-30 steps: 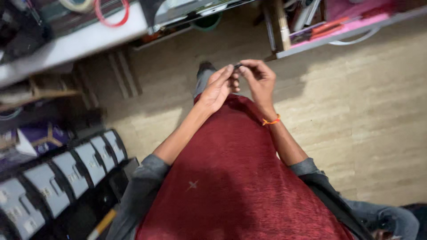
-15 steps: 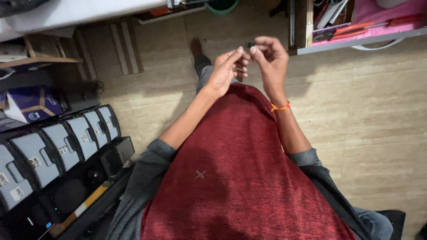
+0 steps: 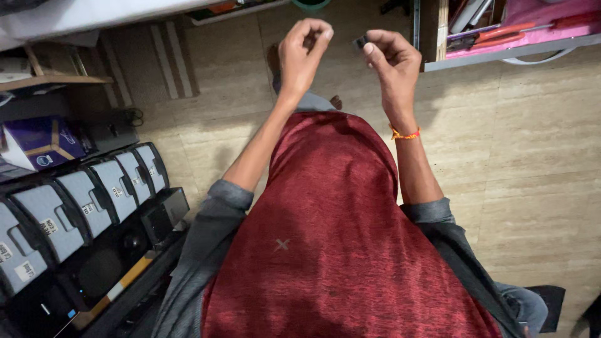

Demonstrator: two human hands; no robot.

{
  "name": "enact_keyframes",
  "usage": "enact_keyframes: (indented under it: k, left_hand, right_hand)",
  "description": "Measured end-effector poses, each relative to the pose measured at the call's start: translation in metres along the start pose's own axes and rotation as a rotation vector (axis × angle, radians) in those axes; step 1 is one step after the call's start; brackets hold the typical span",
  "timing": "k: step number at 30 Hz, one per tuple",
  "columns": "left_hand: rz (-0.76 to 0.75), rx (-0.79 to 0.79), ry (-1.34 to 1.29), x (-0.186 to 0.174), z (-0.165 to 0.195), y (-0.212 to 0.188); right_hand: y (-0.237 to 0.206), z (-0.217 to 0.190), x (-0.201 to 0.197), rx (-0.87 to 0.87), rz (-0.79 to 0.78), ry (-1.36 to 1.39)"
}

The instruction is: The person sits at a repair bench working on a small electronic device. They handle a roll of red tape and cut a piece with scissors, press and fit a small component between their fingers, and use pliers to grip and adjust parts of the device.

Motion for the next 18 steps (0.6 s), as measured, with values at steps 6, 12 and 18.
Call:
enact_keyframes:
  k: [6,12,18]
  left_hand:
    - [-0.126,0.023,-0.036,0.012,0.017,0.008]
    - [-0.13,0.017,-0.06,0.028,0.039,-0.013]
    - [-0.105,0.123,0.001,0.034,0.06,-0.017]
  right_hand:
    - [0.004,-0.003,0.0,-0.015,-0.003,0.059]
    - [-0.002,0.002,0.002,-0.051,-0.006,0.154]
    - [-0.008,0.001,0.003,-0.043,0.018,0.335]
Point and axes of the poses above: each hand's wrist, its own y-axis towards the middle knuckle, its own x-axis out of the palm, z = x × y, the point moved 2 cm from there along y, towards the middle knuckle, and after that the axes turned 14 degrees about -z, right-handed, at the moved point
